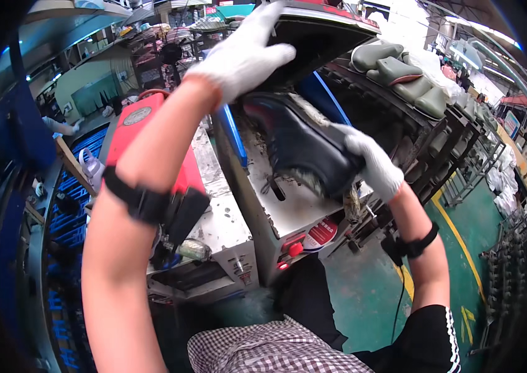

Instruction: Placing shoe uppers with lasts into a heat press machine for bonding and then moving them to a conveyor.

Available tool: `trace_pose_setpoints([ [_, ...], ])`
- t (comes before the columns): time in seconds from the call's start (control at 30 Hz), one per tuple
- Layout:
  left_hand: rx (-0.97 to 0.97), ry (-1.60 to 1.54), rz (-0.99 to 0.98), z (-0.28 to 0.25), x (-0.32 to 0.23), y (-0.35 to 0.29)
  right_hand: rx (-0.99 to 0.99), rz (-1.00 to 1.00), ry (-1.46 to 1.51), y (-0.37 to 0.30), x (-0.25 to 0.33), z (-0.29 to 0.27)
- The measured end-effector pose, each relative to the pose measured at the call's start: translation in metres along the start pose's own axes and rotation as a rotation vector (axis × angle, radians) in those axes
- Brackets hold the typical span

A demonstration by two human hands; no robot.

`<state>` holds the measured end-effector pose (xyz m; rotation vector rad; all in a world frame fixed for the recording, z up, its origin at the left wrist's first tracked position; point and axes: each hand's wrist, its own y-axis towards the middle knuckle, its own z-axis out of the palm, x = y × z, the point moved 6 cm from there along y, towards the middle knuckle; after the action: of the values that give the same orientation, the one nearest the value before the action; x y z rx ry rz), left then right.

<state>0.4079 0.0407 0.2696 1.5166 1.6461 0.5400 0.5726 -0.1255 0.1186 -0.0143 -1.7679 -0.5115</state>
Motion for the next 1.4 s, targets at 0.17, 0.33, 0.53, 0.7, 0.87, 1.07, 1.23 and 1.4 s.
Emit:
trace_pose_setpoints([
  [0.17, -0.38, -0.575, -0.567, -0.037, 0.024, -0.149, 0.065, 0.017, 0.263, -0.055, 0.007, 0.063],
  [0.33, -0.531, -0.964, -0.817, -0.044, -0.007, -0.287, 0.194, 0.13, 0.65, -0.081, 0.001, 0.156],
  [0.53, -0.791, -1.175, -1.176, -0.073, -0.047, -0.376, 0.652, 0.143, 0.553, -0.103, -0.021, 0.258],
  [0.7, -0.887, -1.291, -1.031, -0.092, -0.034, -0.444, 0.779, 0.166, 0.549, -0.118, -0.013, 0.321],
  [0.87, -0.945, -1.62, -0.945, -0.098, -0.049, -0.487, 0.806, 0.301, 0.537, -0.135, -0.024, 0.356],
  [1.07, -1.182, -1.287, -1.317, -0.092, -0.051, -0.543, 0.761, 0.508, 0.57, -0.158, -0.055, 0.383],
  [1.23, -1.084, -1.24, -1.26, -0.083, -0.052, -0.564, 0.738, 0.577, 0.618, -0.169, -0.075, 0.397],
  [1.4, -1.082, -1.102, -1.354, -0.075, -0.062, -0.569, 0.628, 0.931, 0.717, -0.188, -0.114, 0.405],
])
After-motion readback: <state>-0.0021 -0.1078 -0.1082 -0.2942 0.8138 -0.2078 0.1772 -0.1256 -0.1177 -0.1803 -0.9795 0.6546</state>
